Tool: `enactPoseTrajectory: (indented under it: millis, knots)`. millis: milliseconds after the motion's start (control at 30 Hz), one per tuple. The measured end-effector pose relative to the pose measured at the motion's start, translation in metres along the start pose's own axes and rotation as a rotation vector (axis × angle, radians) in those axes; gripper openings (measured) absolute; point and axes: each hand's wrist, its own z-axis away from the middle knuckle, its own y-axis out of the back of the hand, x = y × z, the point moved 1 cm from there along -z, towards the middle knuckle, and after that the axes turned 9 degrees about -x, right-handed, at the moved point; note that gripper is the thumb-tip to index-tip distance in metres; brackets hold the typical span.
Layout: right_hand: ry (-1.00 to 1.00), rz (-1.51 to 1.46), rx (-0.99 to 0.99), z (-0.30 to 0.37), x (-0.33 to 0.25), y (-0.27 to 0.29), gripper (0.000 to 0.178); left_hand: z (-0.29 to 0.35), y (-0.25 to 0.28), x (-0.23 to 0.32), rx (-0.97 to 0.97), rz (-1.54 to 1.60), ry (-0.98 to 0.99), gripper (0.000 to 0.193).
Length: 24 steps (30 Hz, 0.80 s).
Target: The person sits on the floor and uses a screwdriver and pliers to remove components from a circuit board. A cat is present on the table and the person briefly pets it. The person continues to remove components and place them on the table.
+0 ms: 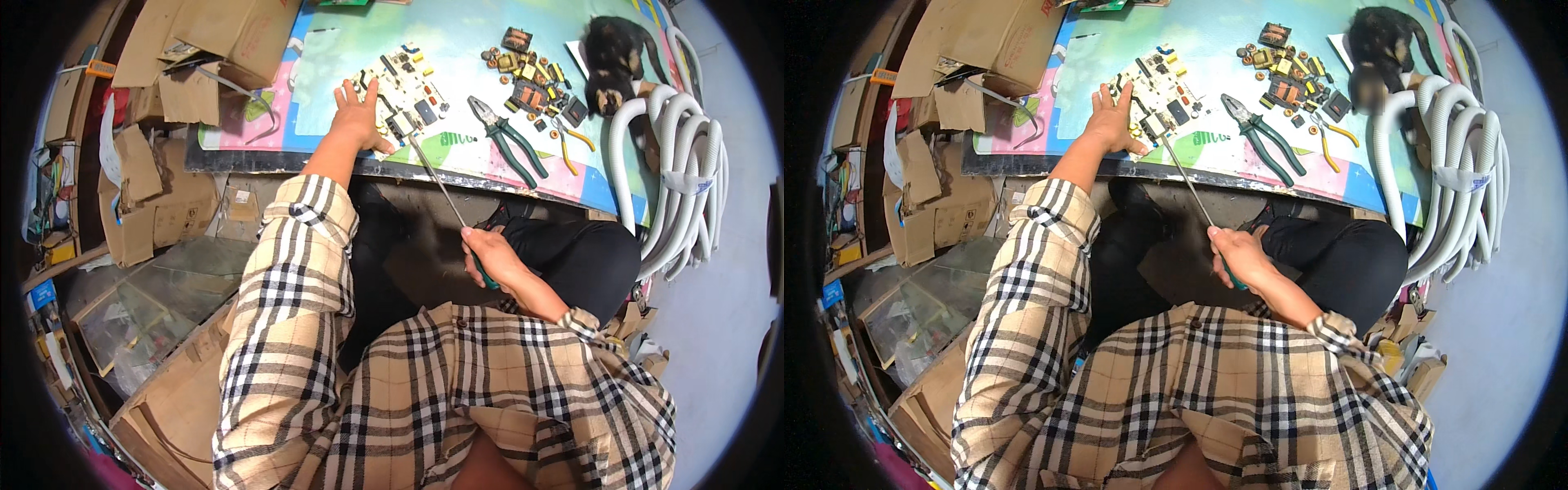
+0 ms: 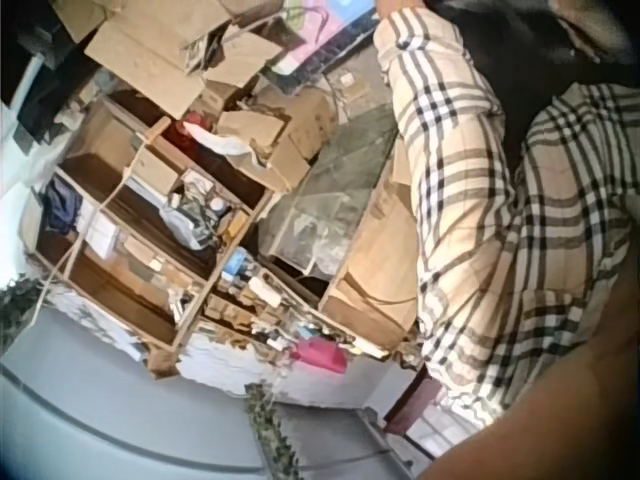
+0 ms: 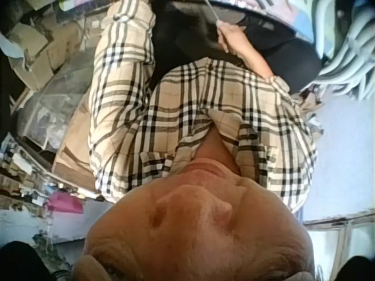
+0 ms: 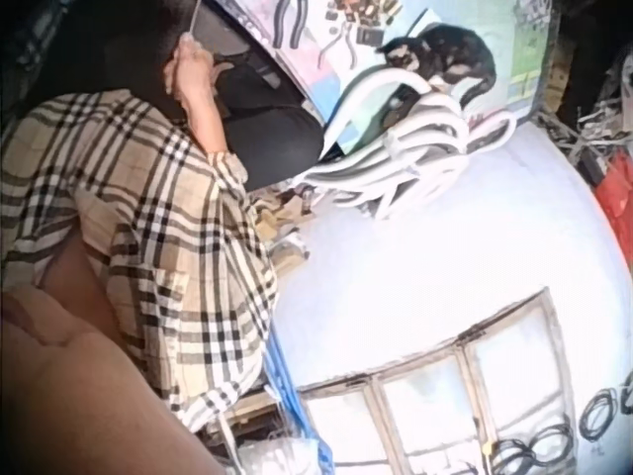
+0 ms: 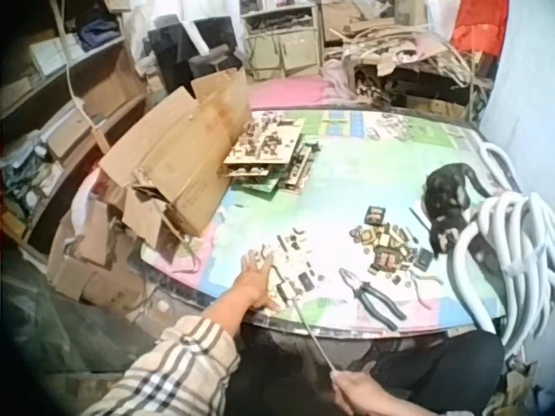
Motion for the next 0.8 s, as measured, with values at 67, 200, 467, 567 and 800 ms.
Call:
enactPoseTrajectory:
  millis: [67, 200, 467, 567, 800]
  knots:
    - [0.057, 0.092, 0.037, 0.007, 0.0, 0.011, 0.04, 0.0, 0.001, -0.001, 0.001, -0.008, 0.003, 0.149]
    - [0.012, 0.197, 0.104, 0.003, -0.002, 0.03, 0.047, 0.001, 0.001, -0.001, -0.002, -0.004, -0.006, 0.149]
    - [-0.059, 0.508, 0.107, 0.007, -0.027, 0.049, 0.047, -0.002, -0.002, -0.003, 0.025, -0.014, -0.017, 0.15]
    - [0.02, 0.729, 0.206, 0.011, -0.045, 0.061, 0.042, -0.001, -0.001, -0.004, 0.027, -0.007, -0.021, 0.15]
    - [0.097, 1.158, 0.285, 0.018, -0.07, 0.075, 0.051, 0.001, -0.001, -0.002, 0.031, 0.005, -0.027, 0.15]
